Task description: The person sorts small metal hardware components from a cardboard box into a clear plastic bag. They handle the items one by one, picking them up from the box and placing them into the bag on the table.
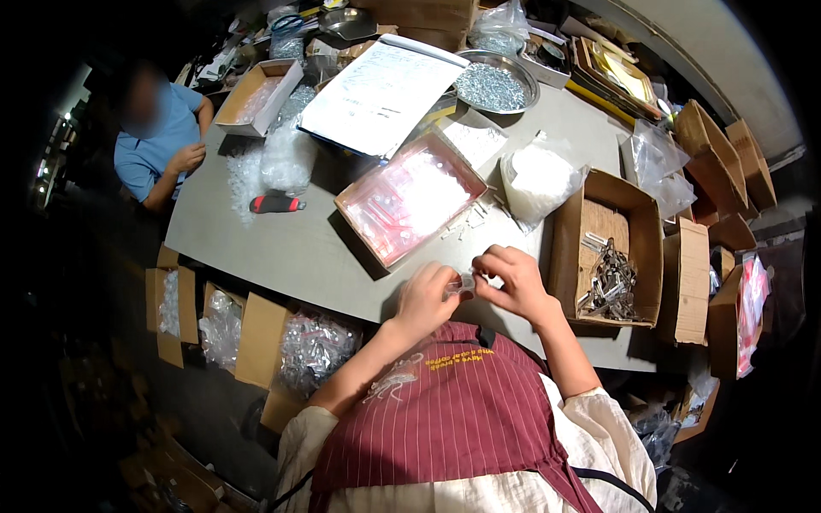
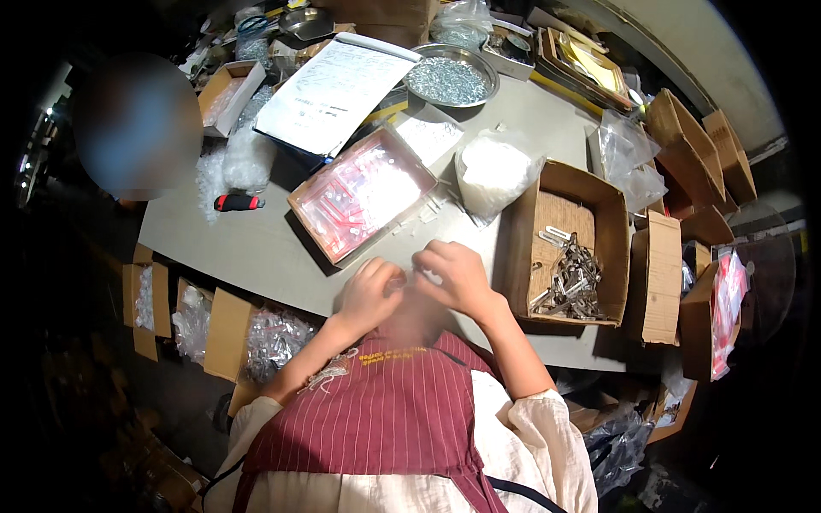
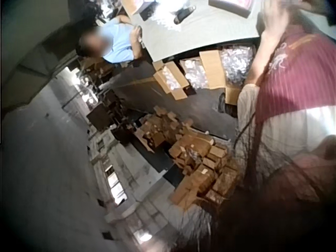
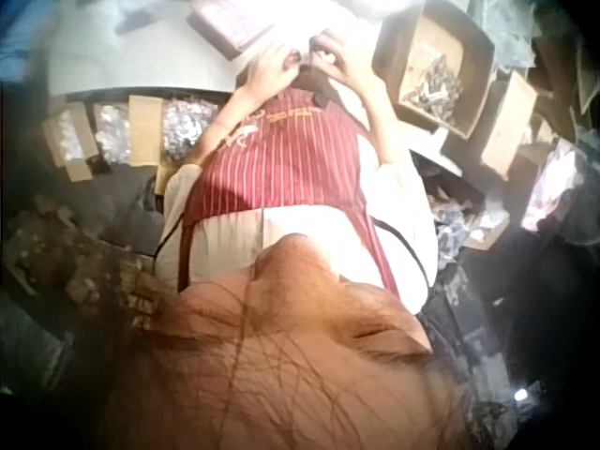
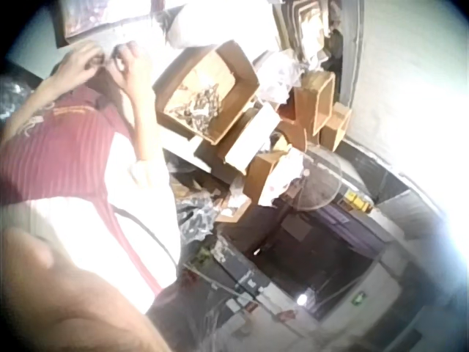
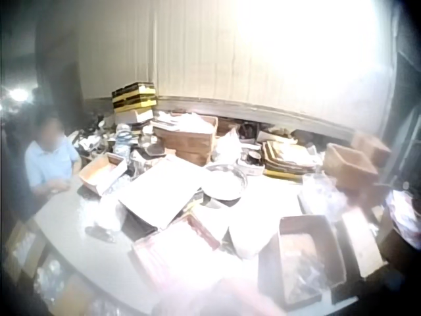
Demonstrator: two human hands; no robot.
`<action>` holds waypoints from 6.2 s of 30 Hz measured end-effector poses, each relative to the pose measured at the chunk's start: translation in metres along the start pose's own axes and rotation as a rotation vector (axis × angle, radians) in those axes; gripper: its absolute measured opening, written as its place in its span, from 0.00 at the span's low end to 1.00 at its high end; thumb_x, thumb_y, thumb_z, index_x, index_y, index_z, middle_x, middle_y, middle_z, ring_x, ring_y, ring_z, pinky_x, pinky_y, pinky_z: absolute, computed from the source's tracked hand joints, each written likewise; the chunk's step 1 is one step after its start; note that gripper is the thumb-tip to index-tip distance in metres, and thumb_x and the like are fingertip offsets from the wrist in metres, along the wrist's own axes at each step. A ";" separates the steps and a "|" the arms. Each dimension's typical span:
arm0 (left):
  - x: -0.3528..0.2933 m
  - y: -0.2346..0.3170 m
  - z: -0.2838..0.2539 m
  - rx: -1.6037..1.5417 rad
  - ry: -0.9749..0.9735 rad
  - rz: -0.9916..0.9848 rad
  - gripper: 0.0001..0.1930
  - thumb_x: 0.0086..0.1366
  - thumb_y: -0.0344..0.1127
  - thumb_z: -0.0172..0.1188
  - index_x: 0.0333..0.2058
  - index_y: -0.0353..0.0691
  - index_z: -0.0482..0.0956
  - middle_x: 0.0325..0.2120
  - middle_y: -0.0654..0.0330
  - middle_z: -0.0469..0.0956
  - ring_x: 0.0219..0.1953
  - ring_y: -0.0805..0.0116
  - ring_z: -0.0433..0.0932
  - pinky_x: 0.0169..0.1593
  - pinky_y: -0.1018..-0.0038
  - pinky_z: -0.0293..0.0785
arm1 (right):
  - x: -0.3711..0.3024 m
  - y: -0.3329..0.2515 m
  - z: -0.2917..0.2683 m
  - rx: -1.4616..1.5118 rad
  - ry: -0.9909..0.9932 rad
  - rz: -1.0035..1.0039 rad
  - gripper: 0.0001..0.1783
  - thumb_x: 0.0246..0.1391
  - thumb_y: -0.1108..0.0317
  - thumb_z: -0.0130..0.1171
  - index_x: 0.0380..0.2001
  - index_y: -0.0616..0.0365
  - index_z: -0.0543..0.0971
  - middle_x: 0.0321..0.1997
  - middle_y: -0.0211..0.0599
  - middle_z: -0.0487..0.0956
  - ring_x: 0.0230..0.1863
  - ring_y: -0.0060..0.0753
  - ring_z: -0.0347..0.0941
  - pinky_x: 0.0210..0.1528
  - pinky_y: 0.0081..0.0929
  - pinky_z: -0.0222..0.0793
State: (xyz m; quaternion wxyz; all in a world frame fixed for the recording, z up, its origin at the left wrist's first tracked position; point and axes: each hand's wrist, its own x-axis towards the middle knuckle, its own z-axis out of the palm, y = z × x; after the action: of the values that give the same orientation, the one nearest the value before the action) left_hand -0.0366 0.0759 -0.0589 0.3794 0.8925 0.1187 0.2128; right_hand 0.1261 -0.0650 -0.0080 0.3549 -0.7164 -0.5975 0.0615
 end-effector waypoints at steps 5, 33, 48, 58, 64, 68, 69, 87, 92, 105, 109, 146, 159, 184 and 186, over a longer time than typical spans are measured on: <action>0.006 0.005 0.003 -0.030 -0.040 0.019 0.13 0.51 0.28 0.65 0.38 0.39 0.79 0.36 0.55 0.77 0.43 0.51 0.77 0.47 0.60 0.75 | -0.010 -0.006 -0.008 -0.108 -0.037 -0.060 0.15 0.46 0.69 0.67 0.41 0.53 0.84 0.37 0.33 0.80 0.41 0.39 0.75 0.49 0.37 0.68; 0.006 -0.020 0.034 -0.215 -0.169 -0.202 0.11 0.59 0.30 0.72 0.36 0.37 0.78 0.29 0.56 0.83 0.34 0.65 0.84 0.40 0.70 0.77 | -0.110 0.221 -0.140 -0.603 -0.084 0.923 0.15 0.49 0.63 0.66 0.37 0.61 0.84 0.38 0.57 0.84 0.44 0.60 0.82 0.48 0.49 0.78; 0.005 -0.005 0.027 -0.338 -0.153 -0.322 0.10 0.59 0.29 0.70 0.37 0.35 0.78 0.31 0.55 0.82 0.36 0.57 0.83 0.43 0.67 0.77 | -0.089 0.179 -0.160 0.533 0.382 0.944 0.08 0.54 0.72 0.64 0.35 0.65 0.86 0.29 0.39 0.84 0.30 0.31 0.81 0.36 0.31 0.76; 0.059 0.065 -0.008 -0.401 -0.253 -0.175 0.09 0.60 0.29 0.69 0.37 0.36 0.79 0.32 0.54 0.83 0.37 0.57 0.84 0.43 0.66 0.78 | -0.012 0.020 -0.122 1.023 0.040 0.652 0.08 0.53 0.79 0.63 0.37 0.69 0.84 0.36 0.40 0.84 0.36 0.27 0.80 0.39 0.24 0.78; 0.055 0.062 0.002 -0.427 -0.211 -0.063 0.15 0.59 0.33 0.71 0.39 0.35 0.76 0.31 0.46 0.81 0.35 0.48 0.83 0.38 0.60 0.76 | 0.011 -0.026 -0.089 0.313 -0.185 0.421 0.10 0.59 0.72 0.66 0.42 0.64 0.80 0.36 0.36 0.85 0.35 0.24 0.81 0.40 0.26 0.77; 0.045 0.053 0.006 -0.375 -0.181 -0.076 0.15 0.58 0.30 0.69 0.42 0.34 0.76 0.31 0.46 0.82 0.36 0.47 0.83 0.39 0.58 0.76 | 0.020 -0.043 -0.068 -0.033 -0.220 0.203 0.17 0.54 0.72 0.68 0.43 0.63 0.73 0.35 0.48 0.81 0.36 0.53 0.80 0.40 0.39 0.76; 0.042 0.051 0.005 -0.380 -0.219 -0.121 0.15 0.58 0.29 0.69 0.42 0.34 0.76 0.32 0.46 0.82 0.36 0.48 0.84 0.39 0.59 0.77 | 0.021 -0.041 -0.062 -0.096 -0.227 0.185 0.16 0.54 0.68 0.66 0.42 0.61 0.73 0.35 0.48 0.81 0.37 0.56 0.80 0.41 0.42 0.75; 0.037 0.035 -0.021 -1.065 -0.139 -0.324 0.12 0.67 0.25 0.63 0.48 0.28 0.82 0.41 0.60 0.84 0.45 0.75 0.81 0.49 0.75 0.77 | 0.027 -0.042 -0.081 0.177 -0.180 0.072 0.10 0.55 0.73 0.67 0.40 0.62 0.79 0.43 0.42 0.81 0.47 0.44 0.78 0.48 0.36 0.73; 0.040 0.047 -0.036 -1.010 0.082 -0.294 0.06 0.70 0.24 0.60 0.43 0.27 0.81 0.39 0.56 0.85 0.41 0.72 0.84 0.47 0.76 0.79 | 0.027 -0.047 -0.077 0.238 -0.115 0.294 0.11 0.58 0.71 0.70 0.38 0.64 0.78 0.35 0.38 0.82 0.38 0.28 0.80 0.42 0.28 0.75; 0.013 0.045 -0.073 -0.301 0.222 -0.143 0.05 0.64 0.29 0.65 0.33 0.32 0.81 0.26 0.56 0.84 0.32 0.69 0.85 0.39 0.74 0.79 | 0.046 -0.059 -0.017 0.274 -0.217 0.139 0.12 0.62 0.64 0.65 0.38 0.63 0.79 0.32 0.44 0.80 0.35 0.42 0.79 0.39 0.35 0.74; -0.016 0.036 -0.088 -0.374 0.269 -0.203 0.03 0.63 0.27 0.65 0.33 0.33 0.82 0.27 0.56 0.84 0.32 0.69 0.86 0.38 0.74 0.79 | 0.057 -0.068 0.008 0.331 -0.271 0.034 0.08 0.58 0.69 0.66 0.34 0.63 0.78 0.29 0.41 0.78 0.31 0.37 0.77 0.37 0.33 0.73; -0.007 0.010 -0.088 -0.257 0.156 -0.254 0.08 0.64 0.28 0.65 0.42 0.33 0.83 0.31 0.54 0.84 0.34 0.67 0.84 0.40 0.72 0.78 | 0.053 0.013 0.042 0.333 -0.053 0.034 0.08 0.57 0.79 0.61 0.41 0.63 0.79 0.43 0.44 0.80 0.45 0.45 0.79 0.47 0.35 0.75; -0.023 0.011 -0.049 -0.099 0.123 -0.325 0.07 0.65 0.34 0.67 0.34 0.36 0.81 0.28 0.52 0.82 0.31 0.56 0.83 0.35 0.65 0.77 | 0.007 0.104 0.069 -0.410 -0.122 0.369 0.09 0.56 0.67 0.60 0.32 0.63 0.77 0.34 0.51 0.78 0.35 0.57 0.78 0.40 0.48 0.75; 0.032 0.039 -0.002 -0.041 -0.150 0.246 0.26 0.48 0.27 0.69 0.48 0.36 0.76 0.44 0.52 0.77 0.49 0.47 0.75 0.54 0.58 0.72 | -0.040 -0.024 -0.051 -0.034 -0.229 0.050 0.24 0.40 0.72 0.61 0.45 0.48 0.85 0.58 0.33 0.81 0.75 0.49 0.58 0.78 0.66 0.31; 0.035 0.048 -0.001 0.029 -0.135 0.271 0.28 0.48 0.28 0.71 0.50 0.37 0.75 0.45 0.51 0.76 0.51 0.46 0.74 0.57 0.56 0.69 | -0.045 -0.029 -0.053 -0.100 -0.316 0.154 0.28 0.38 0.68 0.62 0.49 0.46 0.85 0.69 0.36 0.72 0.80 0.59 0.44 0.76 0.73 0.23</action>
State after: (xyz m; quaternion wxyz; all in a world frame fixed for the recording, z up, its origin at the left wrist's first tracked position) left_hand -0.0043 0.0569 -0.0137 0.3413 0.9181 -0.0255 0.1999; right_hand 0.1171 -0.1271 0.0330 0.2148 -0.7583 -0.5914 0.1705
